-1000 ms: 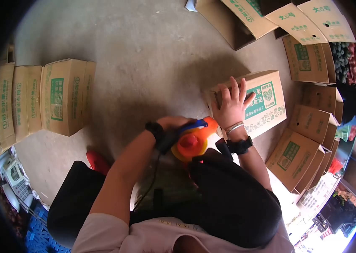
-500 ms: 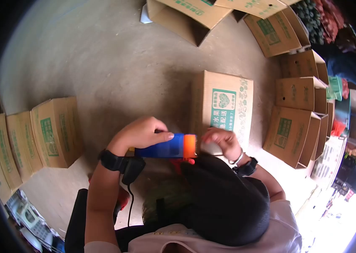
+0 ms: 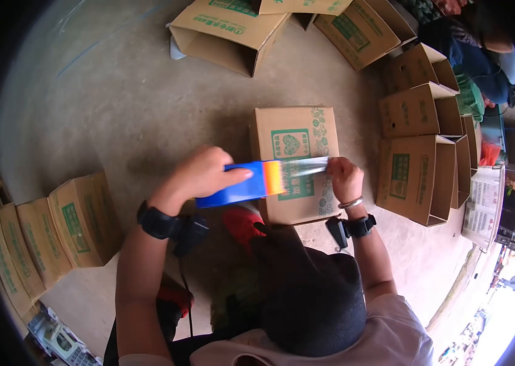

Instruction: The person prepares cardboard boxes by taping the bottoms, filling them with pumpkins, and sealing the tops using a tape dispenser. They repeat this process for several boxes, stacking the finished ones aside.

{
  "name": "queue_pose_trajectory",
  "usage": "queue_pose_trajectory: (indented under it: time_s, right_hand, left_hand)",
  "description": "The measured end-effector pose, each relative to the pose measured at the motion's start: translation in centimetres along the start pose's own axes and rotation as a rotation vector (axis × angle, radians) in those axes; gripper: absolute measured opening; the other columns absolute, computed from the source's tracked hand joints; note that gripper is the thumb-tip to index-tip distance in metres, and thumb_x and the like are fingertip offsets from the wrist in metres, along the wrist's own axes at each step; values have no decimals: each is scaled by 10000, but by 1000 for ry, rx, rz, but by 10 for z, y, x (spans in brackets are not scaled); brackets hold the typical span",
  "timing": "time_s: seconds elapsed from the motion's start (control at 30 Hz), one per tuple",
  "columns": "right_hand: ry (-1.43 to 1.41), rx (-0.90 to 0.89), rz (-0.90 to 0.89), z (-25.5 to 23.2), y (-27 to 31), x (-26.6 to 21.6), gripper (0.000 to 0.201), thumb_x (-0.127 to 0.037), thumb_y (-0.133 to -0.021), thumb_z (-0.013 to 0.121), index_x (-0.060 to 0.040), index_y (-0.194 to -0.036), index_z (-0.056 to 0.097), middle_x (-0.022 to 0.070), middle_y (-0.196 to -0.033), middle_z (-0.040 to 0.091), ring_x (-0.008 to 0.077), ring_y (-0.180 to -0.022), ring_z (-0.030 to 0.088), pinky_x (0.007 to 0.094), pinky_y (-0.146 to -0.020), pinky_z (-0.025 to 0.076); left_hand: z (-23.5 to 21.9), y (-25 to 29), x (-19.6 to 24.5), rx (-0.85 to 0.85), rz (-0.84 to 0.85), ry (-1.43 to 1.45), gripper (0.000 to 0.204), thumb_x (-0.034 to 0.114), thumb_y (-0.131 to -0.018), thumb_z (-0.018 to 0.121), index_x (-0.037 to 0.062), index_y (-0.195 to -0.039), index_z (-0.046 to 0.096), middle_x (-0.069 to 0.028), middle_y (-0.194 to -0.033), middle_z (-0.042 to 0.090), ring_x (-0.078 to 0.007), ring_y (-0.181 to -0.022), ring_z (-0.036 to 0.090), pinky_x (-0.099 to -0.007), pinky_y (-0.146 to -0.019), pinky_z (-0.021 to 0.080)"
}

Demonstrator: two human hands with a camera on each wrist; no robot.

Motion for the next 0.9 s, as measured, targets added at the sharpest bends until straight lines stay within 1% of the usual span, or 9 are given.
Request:
queue_pose_trajectory:
  time_s: [0.13, 0.23, 0.3, 0.57, 0.63, 0.7, 0.77, 0.83, 0.9]
  right_hand:
    - [584, 340, -393, -2, -2, 12, 384, -219, -769, 629, 2, -1057, 504, 204, -924, 554, 315, -671, 592, 382, -546, 475]
    - [-293, 56, 536, 9, 4, 93, 513, -303, -829, 599, -1, -1176, 374, 182, -1051, 518, 265, -863, 580, 342, -711, 489]
    - [-695, -305, 538, 52, 32, 185, 363, -295, -920, 438, -24, -1161, 432, 149, -1003, 586, 205, -796, 594, 335, -595, 515]
    - [-1125, -798, 775, 34, 55, 133, 371, -329, -913, 440, -41, -1146, 469, 153, -964, 602, 218, -723, 610, 341, -503, 491]
    - [-1100, -885, 771, 8, 51, 115, 374, -337, -911, 441, -45, -1142, 478, 154, -954, 606, 221, -705, 613, 342, -481, 485]
    - [-1065, -877, 746, -24, 39, 75, 377, -345, -909, 441, -49, -1138, 488, 154, -944, 610, 224, -687, 617, 343, -458, 479]
    - [-946, -705, 718, -58, 17, 18, 467, -428, -883, 455, -30, -1125, 488, 159, -910, 614, 239, -643, 609, 353, -405, 456]
    - [-288, -662, 698, -96, -19, -9, 513, -444, -835, 518, -19, -1121, 486, 156, -906, 604, 245, -700, 612, 390, -472, 480]
    - [979, -446, -329, -98, -39, -70, 519, -373, -781, 602, -47, -1166, 477, 150, -1092, 561, 264, -958, 579, 452, -705, 498]
  left_hand:
    - [30, -11, -64, 52, -96, -28, 504, 448, -757, 603, -54, -785, 626, -203, -673, 597, -286, -628, 607, -357, -595, 462]
    - [61, -20, -99, 117, -52, 274, 537, 476, -746, 610, -48, -866, 629, -202, -759, 624, -266, -722, 627, -346, -656, 470]
    - [88, -23, -120, 110, -107, 359, 551, 477, -758, 605, -52, -909, 619, -182, -785, 634, -225, -750, 617, -334, -694, 469]
    - [140, -24, -138, 78, -231, 1288, 488, 471, -845, 525, 11, -979, 620, -30, -878, 641, -102, -798, 593, -277, -731, 471]
    - [93, -25, -108, 65, -341, 1504, 476, 471, -851, 515, 30, -1003, 612, -28, -868, 641, -99, -794, 592, -271, -749, 476]
    - [50, -31, -97, -81, -191, 1553, 476, 482, -848, 510, 59, -1051, 590, -27, -853, 640, -100, -735, 601, -251, -691, 505]
    - [13, -30, -92, -227, -321, 1414, 454, 480, -848, 508, 75, -1034, 597, -31, -834, 639, -108, -673, 608, -226, -579, 510]
    - [20, -35, -95, -128, -419, 1454, 450, 479, -874, 454, 60, -963, 590, -47, -625, 579, -146, -479, 569, -285, -417, 490]
    - [40, -35, -117, -171, -361, 1444, 440, 466, -882, 444, 57, -948, 592, -51, -611, 573, -150, -470, 561, -278, -426, 483]
Point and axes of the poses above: each hand's wrist, its own y-axis away from the middle knuckle, its own z-axis out of the palm, x = y × z, the point moved 2 cm from there along -y, towards the middle knuckle
